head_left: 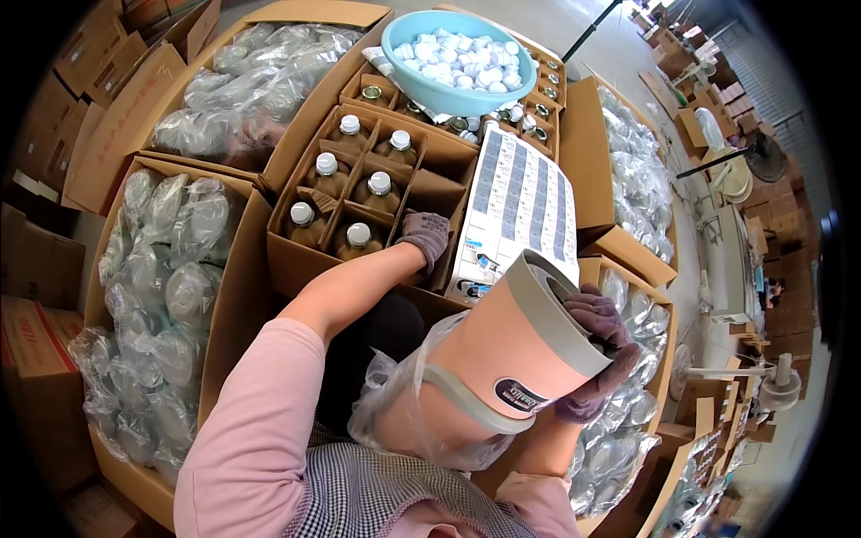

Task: The person assembles cylindrical containers by inserting metal lids and applying labels. They handle pink and green containers, place lids into the openings, and affix labels to the sides. The person works at a table surrounded by cardboard boxes and plastic-wrapped items.

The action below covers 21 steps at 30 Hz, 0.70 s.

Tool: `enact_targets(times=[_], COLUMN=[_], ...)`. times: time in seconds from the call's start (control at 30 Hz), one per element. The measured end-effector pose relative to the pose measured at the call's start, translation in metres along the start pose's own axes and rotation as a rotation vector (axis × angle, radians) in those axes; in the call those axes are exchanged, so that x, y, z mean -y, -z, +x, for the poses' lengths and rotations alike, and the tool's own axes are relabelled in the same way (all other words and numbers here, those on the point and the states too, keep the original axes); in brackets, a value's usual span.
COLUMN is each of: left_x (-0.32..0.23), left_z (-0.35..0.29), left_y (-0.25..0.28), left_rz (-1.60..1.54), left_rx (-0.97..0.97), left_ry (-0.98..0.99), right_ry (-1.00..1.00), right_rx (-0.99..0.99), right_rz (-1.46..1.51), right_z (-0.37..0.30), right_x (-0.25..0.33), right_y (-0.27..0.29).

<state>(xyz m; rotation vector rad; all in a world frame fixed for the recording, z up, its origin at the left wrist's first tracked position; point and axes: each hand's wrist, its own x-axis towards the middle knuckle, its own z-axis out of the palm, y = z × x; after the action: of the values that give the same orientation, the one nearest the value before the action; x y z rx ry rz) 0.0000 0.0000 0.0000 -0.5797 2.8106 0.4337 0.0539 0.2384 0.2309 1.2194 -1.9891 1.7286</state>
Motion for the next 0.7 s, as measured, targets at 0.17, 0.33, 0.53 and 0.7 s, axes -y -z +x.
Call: enact_targets(times=[0.17, 0.33, 0.53, 0.7], left_x=[0.040, 0.013, 0.039, 0.057], left_z=[0.008, 0.000, 0.009, -0.019], left_y=[-0.026, -0.012, -0.033, 0.011], left_rz=[-0.073, 0.005, -0.058, -0.695], left_rx=[-0.162, -0.028, -0.150, -0.688], left_ry=[-0.105, -0.170, -0.205, -0.421], right_ry=[0.035, -0.001, -0.049, -0.169], right_rx=[-0.019, 0.004, 0.057, 0.137], right_rz=[0.048, 0.006, 0.030, 0.018], right_z=[0.003, 0.002, 0.001, 0.004], right_x=[-0.004, -0.008, -0.011, -0.014], right_y=[-0.014, -0.008, -0.006, 0.002])
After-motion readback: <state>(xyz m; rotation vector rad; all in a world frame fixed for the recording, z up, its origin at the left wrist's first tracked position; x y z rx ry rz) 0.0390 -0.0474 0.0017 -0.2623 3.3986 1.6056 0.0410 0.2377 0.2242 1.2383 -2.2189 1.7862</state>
